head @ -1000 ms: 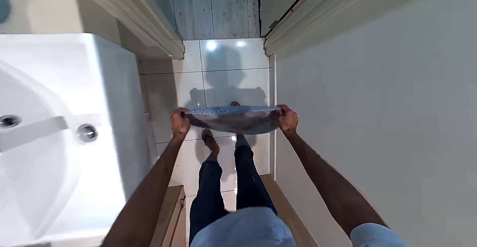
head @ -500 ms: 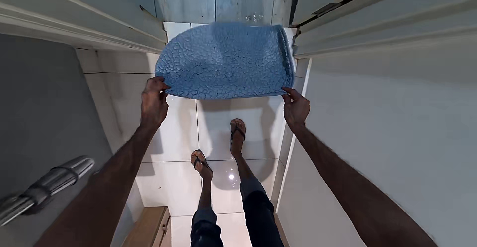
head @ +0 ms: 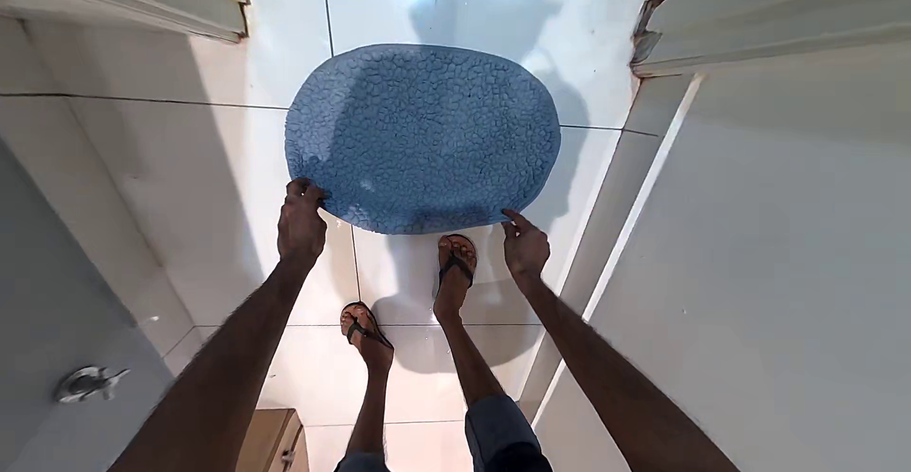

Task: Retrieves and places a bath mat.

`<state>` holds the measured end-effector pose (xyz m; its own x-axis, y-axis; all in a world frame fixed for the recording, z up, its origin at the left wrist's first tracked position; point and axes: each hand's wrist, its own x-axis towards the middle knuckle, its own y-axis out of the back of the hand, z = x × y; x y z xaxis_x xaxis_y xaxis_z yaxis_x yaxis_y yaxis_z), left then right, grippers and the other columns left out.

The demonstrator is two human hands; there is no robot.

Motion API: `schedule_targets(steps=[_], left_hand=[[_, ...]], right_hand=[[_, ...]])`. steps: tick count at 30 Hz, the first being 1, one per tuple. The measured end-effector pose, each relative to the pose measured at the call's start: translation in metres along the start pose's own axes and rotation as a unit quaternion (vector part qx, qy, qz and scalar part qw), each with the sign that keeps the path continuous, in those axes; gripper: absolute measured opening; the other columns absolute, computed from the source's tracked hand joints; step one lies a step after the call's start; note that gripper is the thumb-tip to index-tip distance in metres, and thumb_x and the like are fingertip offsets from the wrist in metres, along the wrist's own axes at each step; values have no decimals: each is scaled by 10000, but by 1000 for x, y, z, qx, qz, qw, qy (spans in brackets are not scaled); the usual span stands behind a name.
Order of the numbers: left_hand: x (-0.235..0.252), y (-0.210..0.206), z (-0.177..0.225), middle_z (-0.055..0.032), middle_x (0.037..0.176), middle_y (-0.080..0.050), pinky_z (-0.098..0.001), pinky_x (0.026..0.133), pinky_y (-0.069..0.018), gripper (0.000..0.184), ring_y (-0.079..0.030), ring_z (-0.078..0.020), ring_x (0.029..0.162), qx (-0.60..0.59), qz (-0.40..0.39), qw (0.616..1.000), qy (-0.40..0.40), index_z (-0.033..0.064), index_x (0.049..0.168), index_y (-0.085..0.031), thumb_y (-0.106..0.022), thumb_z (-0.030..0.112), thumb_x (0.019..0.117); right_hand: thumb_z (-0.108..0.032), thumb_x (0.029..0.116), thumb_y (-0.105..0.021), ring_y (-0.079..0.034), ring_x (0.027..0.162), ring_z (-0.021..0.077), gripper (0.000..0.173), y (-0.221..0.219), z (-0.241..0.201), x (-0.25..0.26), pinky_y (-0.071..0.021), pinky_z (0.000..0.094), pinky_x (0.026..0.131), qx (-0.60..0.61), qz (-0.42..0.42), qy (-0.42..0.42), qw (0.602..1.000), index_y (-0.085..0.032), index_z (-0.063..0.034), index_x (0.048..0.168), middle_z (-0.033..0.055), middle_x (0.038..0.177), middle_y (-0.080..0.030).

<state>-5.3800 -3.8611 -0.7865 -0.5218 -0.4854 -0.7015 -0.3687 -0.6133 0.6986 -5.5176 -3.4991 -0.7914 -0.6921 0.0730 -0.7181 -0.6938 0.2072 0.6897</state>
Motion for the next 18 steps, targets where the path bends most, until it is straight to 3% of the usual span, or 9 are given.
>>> schedule_targets(steps=[3,5,7,10,12,14,16,18], left_hand=[[2,-2,-7,-246,1573,-393,-609,980,-526,293,-567,-473,1275,1,-29,1000,-3,-11,1222,-652,-582,-99,951],[1,-4,-10,-257,1653,-243,-605,1018,-514,499,-502,-485,1357,4,-42,999,-11,-8,1358,-572,-647,-130,879],[-2,-7,-8,-277,1674,-172,-619,1033,-496,612,-473,-503,1383,-15,-32,999,18,2,1468,-479,-642,-106,888],[-8,-22,-9,-335,1559,-362,-658,1110,-400,611,-426,-514,1400,-129,-50,984,111,-7,1487,-467,-708,93,934],[-16,-39,-8,-333,1439,-497,-660,1058,-426,594,-502,-499,1319,-190,-84,966,151,6,1445,-510,-758,116,917],[-16,-58,-7,-316,1366,-556,-658,962,-479,594,-583,-483,1191,-241,-115,951,159,36,1456,-499,-748,93,920],[-20,-73,-7,-314,1443,-500,-644,996,-476,610,-563,-478,1242,-252,-122,948,151,30,1501,-448,-698,47,945],[-34,-85,-4,-303,1530,-410,-629,1050,-453,610,-501,-474,1330,-229,-76,961,138,26,1515,-429,-659,18,950]], right_hand=[[-238,1053,-576,-726,990,334,363,-15,13,-5,-547,605,827,25,-25,18,999,-641,-291,1407,86,1193,-746],[-199,1048,-572,-713,1050,337,430,-19,18,-1,-545,593,886,37,-73,35,996,-580,-264,1472,101,1278,-712],[-205,1027,-615,-684,1146,321,469,-22,21,-1,-531,575,961,39,-125,54,990,-560,-248,1490,81,1368,-669],[-195,1014,-643,-668,1194,316,492,-28,24,1,-530,558,998,52,-153,76,984,-552,-219,1496,75,1434,-627],[-187,1006,-663,-656,1202,336,520,-34,26,4,-528,561,998,79,-154,65,983,-528,-164,1508,116,1472,-584],[-171,991,-687,-674,1156,333,531,-39,26,9,-558,539,967,100,-139,60,983,-531,-123,1497,155,1461,-571],[-192,991,-682,-670,1094,353,536,-44,31,10,-556,570,899,91,-145,45,984,-529,-145,1503,180,1373,-606],[-221,1005,-670,-668,942,354,552,-48,41,6,-548,571,799,105,-161,25,981,-498,-182,1528,197,1168,-668]])
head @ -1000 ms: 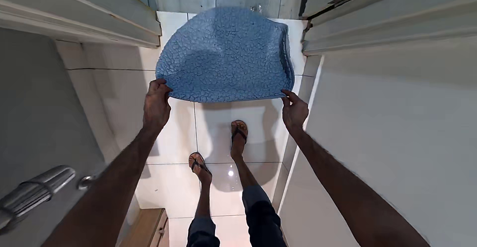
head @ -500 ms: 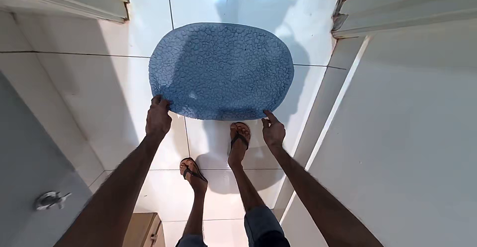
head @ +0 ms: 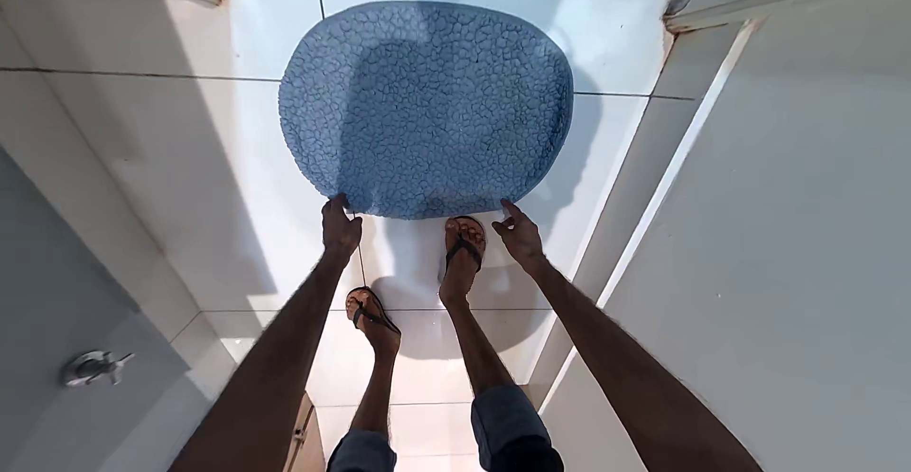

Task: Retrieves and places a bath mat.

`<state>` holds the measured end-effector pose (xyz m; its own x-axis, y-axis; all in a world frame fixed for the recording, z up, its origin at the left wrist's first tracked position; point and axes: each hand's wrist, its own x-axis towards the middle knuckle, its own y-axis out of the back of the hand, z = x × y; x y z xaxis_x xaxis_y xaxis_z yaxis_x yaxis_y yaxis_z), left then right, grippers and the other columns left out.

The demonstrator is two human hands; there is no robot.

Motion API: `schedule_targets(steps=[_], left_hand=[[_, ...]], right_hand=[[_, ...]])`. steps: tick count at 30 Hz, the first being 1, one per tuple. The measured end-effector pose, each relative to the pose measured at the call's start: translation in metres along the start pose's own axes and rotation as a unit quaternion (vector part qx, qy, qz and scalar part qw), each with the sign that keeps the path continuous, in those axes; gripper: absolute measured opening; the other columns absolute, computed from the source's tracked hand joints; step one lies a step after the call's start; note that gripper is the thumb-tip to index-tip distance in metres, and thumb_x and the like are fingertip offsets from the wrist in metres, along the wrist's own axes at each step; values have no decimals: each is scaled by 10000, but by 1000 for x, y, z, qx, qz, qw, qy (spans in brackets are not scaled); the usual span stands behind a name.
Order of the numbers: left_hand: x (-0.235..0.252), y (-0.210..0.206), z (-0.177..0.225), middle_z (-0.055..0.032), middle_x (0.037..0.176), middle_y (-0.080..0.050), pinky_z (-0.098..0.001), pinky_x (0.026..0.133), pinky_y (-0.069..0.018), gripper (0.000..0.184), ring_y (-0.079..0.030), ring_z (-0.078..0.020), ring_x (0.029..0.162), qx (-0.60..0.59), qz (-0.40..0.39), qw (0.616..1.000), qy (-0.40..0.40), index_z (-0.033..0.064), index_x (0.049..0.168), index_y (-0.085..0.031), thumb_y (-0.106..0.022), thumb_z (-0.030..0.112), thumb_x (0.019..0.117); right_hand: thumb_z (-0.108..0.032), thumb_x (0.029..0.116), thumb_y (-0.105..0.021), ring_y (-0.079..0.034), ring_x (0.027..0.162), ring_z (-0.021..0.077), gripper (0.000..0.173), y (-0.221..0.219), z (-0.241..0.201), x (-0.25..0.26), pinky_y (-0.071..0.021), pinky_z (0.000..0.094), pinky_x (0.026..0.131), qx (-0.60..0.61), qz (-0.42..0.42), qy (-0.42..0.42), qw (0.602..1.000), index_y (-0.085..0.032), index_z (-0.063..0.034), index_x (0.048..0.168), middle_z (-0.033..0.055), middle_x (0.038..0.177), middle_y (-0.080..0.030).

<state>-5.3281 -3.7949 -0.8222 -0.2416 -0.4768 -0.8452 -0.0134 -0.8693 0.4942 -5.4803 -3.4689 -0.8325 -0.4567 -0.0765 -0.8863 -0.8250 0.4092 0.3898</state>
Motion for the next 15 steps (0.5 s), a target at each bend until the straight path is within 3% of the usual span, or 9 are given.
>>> schedule_targets(steps=[1,3,6,8,10,11,13,15], left_hand=[[-10,-5,-3,-289,1546,-401,-620,1060,-461,605,-498,-465,1345,6,26,1000,-13,38,1519,-431,-648,29,955],[-37,-15,-15,-253,1563,-399,-589,1064,-479,578,-518,-429,1341,28,27,999,-29,64,1534,-421,-614,98,991],[-112,-24,-37,-244,1580,-389,-526,1113,-461,569,-501,-388,1377,87,-85,993,-12,50,1524,-443,-610,198,1000],[-176,-24,-48,-244,1540,-451,-543,1144,-426,531,-484,-389,1398,109,-139,984,-4,41,1478,-505,-618,233,995],[-239,-17,-55,-248,1396,-594,-586,1105,-448,458,-570,-402,1304,93,-182,979,-5,26,1378,-610,-651,259,986],[-268,-10,-56,-226,1320,-649,-561,1074,-484,425,-622,-370,1237,70,-212,975,-12,25,1334,-644,-652,271,988],[-323,15,-42,-247,1270,-657,-509,1026,-515,372,-660,-349,1148,-8,-293,956,-24,-39,1314,-618,-611,203,1032],[-362,42,-25,-250,1241,-665,-494,1009,-525,345,-675,-342,1110,-14,-315,946,-71,-57,1301,-615,-572,177,1051]], right_hand=[[-234,1012,-660,-657,855,333,538,-3,5,-5,-546,547,744,18,7,0,1000,-503,-206,1526,187,1081,-673],[-250,1028,-623,-656,830,312,486,-8,10,-23,-547,534,751,27,25,3,999,-537,-231,1506,167,1041,-684],[-285,1042,-559,-691,941,295,468,-13,27,-83,-568,506,860,4,-22,-19,1000,-538,-144,1488,160,1147,-699],[-286,1043,-562,-700,938,292,450,-18,41,-145,-578,499,860,18,-67,-46,997,-562,-100,1453,166,1140,-700],[-292,1044,-574,-716,954,306,435,-17,52,-213,-584,518,873,36,-107,-67,991,-579,-98,1433,175,1149,-710],[-296,1043,-579,-720,962,311,426,-15,56,-248,-585,528,880,44,-114,-76,990,-590,-101,1421,174,1149,-715],[-277,1046,-578,-720,941,316,387,-10,62,-318,-578,534,865,66,-95,-89,989,-622,-86,1380,176,1105,-725],[-260,1050,-570,-719,895,298,347,-7,67,-384,-579,518,828,98,-43,-94,990,-649,-80,1336,161,1047,-734]])
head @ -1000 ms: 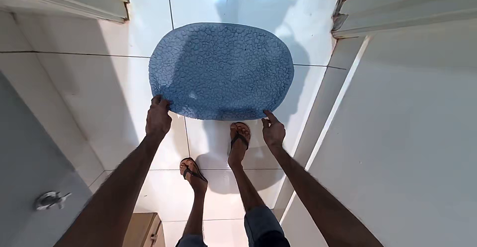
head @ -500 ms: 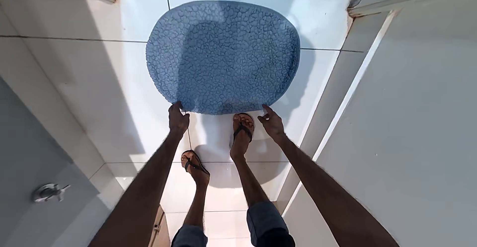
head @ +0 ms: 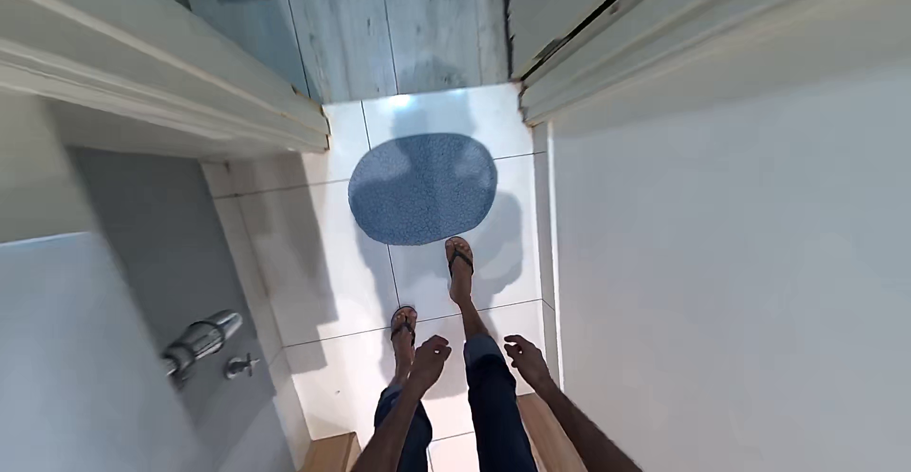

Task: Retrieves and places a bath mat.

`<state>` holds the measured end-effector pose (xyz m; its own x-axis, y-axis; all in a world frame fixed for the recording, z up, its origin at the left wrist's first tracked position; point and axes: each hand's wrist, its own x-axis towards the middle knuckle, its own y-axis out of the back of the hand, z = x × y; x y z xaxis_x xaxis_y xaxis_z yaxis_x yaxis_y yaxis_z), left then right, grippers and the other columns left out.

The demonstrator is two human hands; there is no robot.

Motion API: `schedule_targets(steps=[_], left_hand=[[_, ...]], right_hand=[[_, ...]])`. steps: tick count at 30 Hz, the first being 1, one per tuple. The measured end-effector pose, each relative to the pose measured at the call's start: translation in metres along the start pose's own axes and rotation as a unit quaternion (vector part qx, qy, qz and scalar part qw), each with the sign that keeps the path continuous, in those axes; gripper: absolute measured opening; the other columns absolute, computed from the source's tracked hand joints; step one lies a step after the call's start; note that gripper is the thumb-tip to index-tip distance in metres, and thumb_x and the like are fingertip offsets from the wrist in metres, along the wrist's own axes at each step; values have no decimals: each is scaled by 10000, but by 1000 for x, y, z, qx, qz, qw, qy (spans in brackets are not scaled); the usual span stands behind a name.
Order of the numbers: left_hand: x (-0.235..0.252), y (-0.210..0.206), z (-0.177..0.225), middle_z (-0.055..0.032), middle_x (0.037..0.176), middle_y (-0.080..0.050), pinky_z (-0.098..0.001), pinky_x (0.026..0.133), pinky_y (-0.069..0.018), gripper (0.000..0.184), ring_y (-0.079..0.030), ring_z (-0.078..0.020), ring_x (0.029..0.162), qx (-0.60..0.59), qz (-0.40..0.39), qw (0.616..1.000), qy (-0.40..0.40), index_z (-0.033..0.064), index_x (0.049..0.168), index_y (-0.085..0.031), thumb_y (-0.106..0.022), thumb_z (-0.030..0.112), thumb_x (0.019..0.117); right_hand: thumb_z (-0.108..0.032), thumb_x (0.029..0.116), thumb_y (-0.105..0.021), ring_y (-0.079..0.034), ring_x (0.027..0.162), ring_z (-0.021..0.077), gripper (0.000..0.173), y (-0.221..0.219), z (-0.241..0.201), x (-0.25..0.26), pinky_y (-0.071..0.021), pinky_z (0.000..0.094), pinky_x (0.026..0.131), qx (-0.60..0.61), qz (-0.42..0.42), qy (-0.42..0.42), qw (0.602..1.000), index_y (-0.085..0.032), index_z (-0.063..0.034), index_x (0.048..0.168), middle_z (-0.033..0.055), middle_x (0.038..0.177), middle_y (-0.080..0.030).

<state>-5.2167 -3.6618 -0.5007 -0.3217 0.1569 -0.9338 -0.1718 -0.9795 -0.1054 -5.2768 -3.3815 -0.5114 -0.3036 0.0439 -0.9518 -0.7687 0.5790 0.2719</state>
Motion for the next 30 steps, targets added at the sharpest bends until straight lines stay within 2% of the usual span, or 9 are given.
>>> schedule_targets(steps=[5,9,15,18,21,23,26,28,30], left_hand=[[-108,18,47,-214,1236,-683,-543,1069,-485,341,-642,-341,1199,112,120,985,-60,4,1281,-656,-537,234,1060],[-191,25,64,-217,1197,-697,-518,983,-549,301,-698,-331,1091,113,151,978,-92,-26,1257,-646,-558,172,1048],[-286,12,19,-264,1186,-681,-525,946,-555,287,-693,-365,1050,289,89,949,-93,-79,1249,-625,-548,121,1057],[-314,-3,-15,-291,1193,-672,-552,933,-551,308,-689,-394,1045,422,51,903,-54,-92,1274,-608,-553,122,1059],[-318,-26,-43,-271,1195,-692,-560,996,-535,313,-690,-397,1102,590,6,807,-33,-70,1252,-640,-581,162,1051],[-312,-60,-52,-259,1208,-693,-578,1032,-502,317,-664,-405,1157,695,-13,718,-37,-44,1229,-669,-602,201,1040],[-329,-164,-54,-283,1268,-666,-624,1080,-444,350,-616,-437,1238,785,-48,611,-94,-41,1249,-673,-562,227,1054],[-341,-248,-81,-299,1255,-661,-618,1044,-482,355,-640,-445,1192,754,-62,636,-154,-72,1268,-641,-537,196,1060],[-359,-344,-120,-290,1252,-659,-586,978,-529,352,-665,-419,1138,674,-87,705,-204,-80,1309,-595,-515,170,1074]], right_hand=[[-254,1062,-557,-702,806,253,312,-30,46,-161,-577,461,739,136,77,-4,988,-659,-68,1291,141,999,-731],[-278,1056,-567,-693,786,250,306,-73,61,-243,-568,457,714,217,98,3,971,-680,-69,1250,137,992,-729],[-326,1034,-592,-685,1102,335,374,-111,73,-334,-505,566,1006,196,78,175,962,-670,-89,1314,176,1169,-722],[-323,1045,-571,-672,1139,344,384,-129,113,-368,-499,584,1012,286,124,171,935,-642,-105,1353,174,1214,-706],[-314,1050,-562,-686,1028,322,381,-161,191,-398,-519,560,940,392,188,144,889,-635,-97,1354,166,1125,-716],[-318,1052,-558,-691,1026,331,401,-192,259,-422,-524,554,945,438,213,130,864,-621,-74,1364,186,1138,-713],[-312,1059,-565,-680,1079,366,430,-258,380,-478,-508,559,991,484,216,93,843,-595,-29,1382,235,1218,-683],[-317,1058,-566,-671,1109,376,425,-328,468,-514,-499,569,1007,519,238,36,820,-609,-22,1361,241,1261,-667],[-322,1058,-549,-656,1157,392,416,-398,550,-547,-495,588,1014,571,279,-64,770,-624,-31,1346,237,1297,-655]])
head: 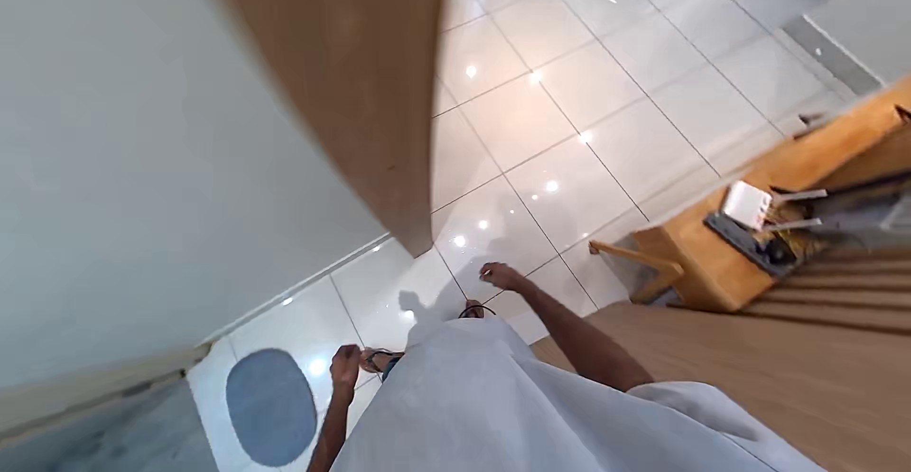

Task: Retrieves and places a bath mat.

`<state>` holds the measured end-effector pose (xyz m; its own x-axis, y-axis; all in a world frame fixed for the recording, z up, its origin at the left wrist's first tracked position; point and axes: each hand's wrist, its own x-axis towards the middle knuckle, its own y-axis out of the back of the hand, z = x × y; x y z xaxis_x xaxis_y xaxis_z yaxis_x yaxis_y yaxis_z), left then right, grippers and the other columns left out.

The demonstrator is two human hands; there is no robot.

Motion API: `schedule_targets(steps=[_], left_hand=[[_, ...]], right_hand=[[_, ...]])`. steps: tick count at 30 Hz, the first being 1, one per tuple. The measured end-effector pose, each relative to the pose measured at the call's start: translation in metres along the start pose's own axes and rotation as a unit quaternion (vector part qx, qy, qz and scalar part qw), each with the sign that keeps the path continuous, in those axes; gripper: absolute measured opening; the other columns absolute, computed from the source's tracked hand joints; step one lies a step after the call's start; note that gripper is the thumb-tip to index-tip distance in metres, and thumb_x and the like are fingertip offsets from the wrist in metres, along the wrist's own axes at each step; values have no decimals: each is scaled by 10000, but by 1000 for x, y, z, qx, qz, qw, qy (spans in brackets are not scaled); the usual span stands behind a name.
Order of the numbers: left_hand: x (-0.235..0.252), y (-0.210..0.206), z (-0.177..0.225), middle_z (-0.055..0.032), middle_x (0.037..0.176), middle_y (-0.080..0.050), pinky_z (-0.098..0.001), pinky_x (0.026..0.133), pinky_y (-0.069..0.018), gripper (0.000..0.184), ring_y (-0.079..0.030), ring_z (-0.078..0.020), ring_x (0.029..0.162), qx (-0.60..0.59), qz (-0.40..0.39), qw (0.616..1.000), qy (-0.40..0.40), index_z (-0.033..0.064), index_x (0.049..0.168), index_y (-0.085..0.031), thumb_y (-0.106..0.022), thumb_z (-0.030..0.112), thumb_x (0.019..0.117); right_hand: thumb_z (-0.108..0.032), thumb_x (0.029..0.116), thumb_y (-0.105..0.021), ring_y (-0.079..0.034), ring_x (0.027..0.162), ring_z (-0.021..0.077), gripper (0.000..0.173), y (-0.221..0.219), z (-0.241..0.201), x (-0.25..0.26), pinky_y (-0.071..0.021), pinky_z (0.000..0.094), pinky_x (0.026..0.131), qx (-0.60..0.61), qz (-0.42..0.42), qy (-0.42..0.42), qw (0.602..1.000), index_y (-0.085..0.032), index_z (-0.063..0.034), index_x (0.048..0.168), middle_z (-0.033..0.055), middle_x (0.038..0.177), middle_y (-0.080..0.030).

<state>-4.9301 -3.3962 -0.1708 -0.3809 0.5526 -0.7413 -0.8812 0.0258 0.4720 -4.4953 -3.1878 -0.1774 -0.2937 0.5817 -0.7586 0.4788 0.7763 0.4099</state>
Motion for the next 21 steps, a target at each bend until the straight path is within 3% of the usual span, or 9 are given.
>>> schedule_targets(steps=[2,4,6,8,10,13,16,19,21], left_hand=[[-2,-51,88,-273,1250,-652,-528,923,-552,360,-674,-363,1090,-63,-37,996,-55,-74,1343,-556,-483,176,1094],[-6,-104,156,-232,1214,-675,-477,879,-575,329,-696,-304,1045,-21,-111,986,-122,-53,1317,-574,-494,172,1090],[-8,-146,216,-197,1175,-701,-458,892,-579,302,-707,-271,1015,86,-160,961,-209,-35,1278,-622,-534,162,1067],[-5,-182,261,-179,1145,-718,-482,956,-564,281,-710,-276,1023,189,-148,929,-280,-14,1223,-676,-550,173,1056],[13,-210,290,-176,1138,-723,-520,987,-546,275,-707,-300,1048,246,-130,911,-304,0,1198,-697,-535,176,1061],[60,-239,323,-229,1093,-725,-508,923,-579,253,-728,-320,969,202,-145,937,-246,-69,1201,-665,-533,90,1054],[113,-266,373,-284,1125,-696,-534,903,-570,281,-711,-373,979,220,-163,953,-132,-114,1229,-622,-526,95,1067],[175,-299,446,-297,1197,-675,-596,998,-503,340,-660,-417,1127,385,-210,896,-60,-77,1243,-644,-572,197,1055],[202,-335,522,-288,1211,-677,-604,1027,-483,349,-644,-420,1170,466,-266,840,-77,-50,1240,-662,-602,230,1041]], right_hand=[[-334,1058,-511,-614,1239,403,415,55,64,-31,-477,615,1017,59,107,-150,981,-630,-53,1339,227,1330,-643],[-334,1036,-512,-620,1234,388,384,89,117,-53,-483,621,976,127,194,-278,932,-655,-71,1275,214,1299,-660],[-322,1042,-516,-657,1153,374,382,112,167,-55,-511,596,948,206,224,-271,913,-652,-61,1286,213,1256,-674],[-346,1045,-521,-701,1011,335,403,122,214,-46,-560,540,881,262,209,-207,919,-636,-52,1295,199,1181,-692],[-362,1047,-530,-697,1023,333,406,133,246,-40,-549,546,905,251,174,-173,936,-642,-49,1281,195,1184,-692],[-363,1042,-547,-654,1145,384,404,154,276,-32,-488,624,982,198,125,-171,957,-658,-52,1274,210,1209,-690],[-341,1043,-574,-657,1127,406,409,183,313,-26,-480,627,993,215,84,-171,958,-649,-24,1291,237,1201,-685],[-345,1035,-597,-637,1157,437,419,236,347,-38,-463,654,1003,241,60,-220,943,-659,-4,1271,261,1215,-675],[-364,1019,-600,-627,1176,446,426,283,367,-47,-459,673,986,249,70,-267,928,-672,-7,1240,268,1206,-675]])
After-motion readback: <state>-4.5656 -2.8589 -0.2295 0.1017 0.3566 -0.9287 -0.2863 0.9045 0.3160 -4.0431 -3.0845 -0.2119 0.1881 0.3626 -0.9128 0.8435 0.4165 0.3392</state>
